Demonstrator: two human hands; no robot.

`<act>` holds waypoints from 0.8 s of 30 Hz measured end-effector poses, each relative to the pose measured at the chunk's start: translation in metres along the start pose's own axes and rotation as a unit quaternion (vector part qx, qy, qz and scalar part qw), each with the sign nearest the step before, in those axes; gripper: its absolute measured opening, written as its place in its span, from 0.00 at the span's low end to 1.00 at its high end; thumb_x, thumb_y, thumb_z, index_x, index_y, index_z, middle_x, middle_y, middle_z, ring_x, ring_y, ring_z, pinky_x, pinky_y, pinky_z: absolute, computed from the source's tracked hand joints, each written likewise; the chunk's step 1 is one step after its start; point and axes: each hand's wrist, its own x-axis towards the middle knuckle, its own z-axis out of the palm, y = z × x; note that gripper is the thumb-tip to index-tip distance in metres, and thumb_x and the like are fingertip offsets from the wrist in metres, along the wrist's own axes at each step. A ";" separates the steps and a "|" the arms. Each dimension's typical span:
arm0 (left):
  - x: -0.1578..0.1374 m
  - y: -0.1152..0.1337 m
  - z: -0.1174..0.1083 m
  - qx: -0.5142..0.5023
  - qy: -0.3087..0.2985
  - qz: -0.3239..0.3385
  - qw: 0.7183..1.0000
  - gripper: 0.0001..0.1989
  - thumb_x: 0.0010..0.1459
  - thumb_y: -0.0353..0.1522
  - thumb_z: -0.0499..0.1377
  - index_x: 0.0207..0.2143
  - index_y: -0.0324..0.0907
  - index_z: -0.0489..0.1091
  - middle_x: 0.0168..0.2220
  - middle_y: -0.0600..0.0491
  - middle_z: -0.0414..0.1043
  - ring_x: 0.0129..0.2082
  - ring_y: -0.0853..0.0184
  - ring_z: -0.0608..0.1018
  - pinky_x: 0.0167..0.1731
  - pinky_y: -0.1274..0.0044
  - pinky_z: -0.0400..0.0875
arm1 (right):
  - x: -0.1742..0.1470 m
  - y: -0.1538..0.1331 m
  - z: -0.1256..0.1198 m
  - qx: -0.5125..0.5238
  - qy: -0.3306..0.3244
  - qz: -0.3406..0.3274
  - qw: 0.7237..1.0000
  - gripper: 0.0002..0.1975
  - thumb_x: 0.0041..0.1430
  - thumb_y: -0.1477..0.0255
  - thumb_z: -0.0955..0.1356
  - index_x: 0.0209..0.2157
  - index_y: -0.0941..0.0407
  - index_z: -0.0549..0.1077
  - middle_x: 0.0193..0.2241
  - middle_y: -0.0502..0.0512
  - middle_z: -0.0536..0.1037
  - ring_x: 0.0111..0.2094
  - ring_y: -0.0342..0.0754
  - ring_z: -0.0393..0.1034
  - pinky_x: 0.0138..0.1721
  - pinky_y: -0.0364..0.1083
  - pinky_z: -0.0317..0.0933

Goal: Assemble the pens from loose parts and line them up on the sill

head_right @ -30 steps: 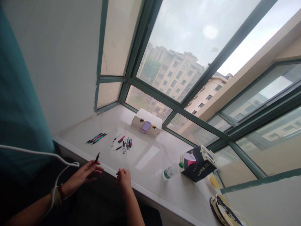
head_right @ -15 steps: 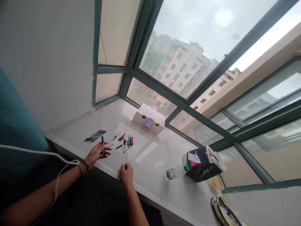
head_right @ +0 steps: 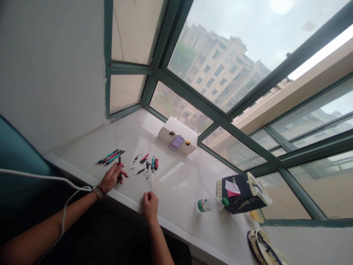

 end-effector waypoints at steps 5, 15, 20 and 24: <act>0.003 -0.003 -0.004 -0.030 -0.021 -0.006 0.999 0.22 0.60 0.53 0.46 0.39 0.44 0.57 0.26 0.52 0.78 0.11 0.73 0.67 0.14 0.81 0.57 | -0.003 -0.005 0.000 0.004 0.014 -0.017 1.000 0.17 0.60 0.57 0.62 0.24 0.55 0.65 0.14 0.45 0.64 0.13 0.41 0.58 0.17 0.41 0.52; 0.001 0.001 -0.004 -0.039 -0.012 0.027 0.999 0.21 0.61 0.52 0.47 0.38 0.44 0.56 0.28 0.54 0.77 0.16 0.72 0.72 0.16 0.81 0.61 | -0.003 0.004 0.001 0.014 0.005 -0.005 1.000 0.19 0.60 0.54 0.60 0.27 0.55 0.66 0.15 0.44 0.65 0.12 0.41 0.56 0.13 0.40 0.49; -0.002 0.002 -0.004 -0.015 -0.009 0.033 0.999 0.21 0.58 0.52 0.52 0.38 0.44 0.58 0.30 0.51 0.79 0.22 0.69 0.77 0.20 0.81 0.64 | -0.002 0.007 0.002 0.009 0.025 -0.036 0.999 0.19 0.60 0.55 0.61 0.25 0.55 0.66 0.14 0.43 0.64 0.13 0.40 0.58 0.16 0.40 0.51; 0.002 0.002 0.000 -0.050 -0.013 0.021 0.998 0.19 0.53 0.48 0.62 0.34 0.42 0.63 0.34 0.48 0.80 0.23 0.72 0.74 0.20 0.83 0.63 | -0.002 0.005 0.002 0.011 0.024 -0.041 0.999 0.18 0.60 0.56 0.62 0.24 0.55 0.65 0.14 0.43 0.64 0.12 0.41 0.58 0.16 0.40 0.51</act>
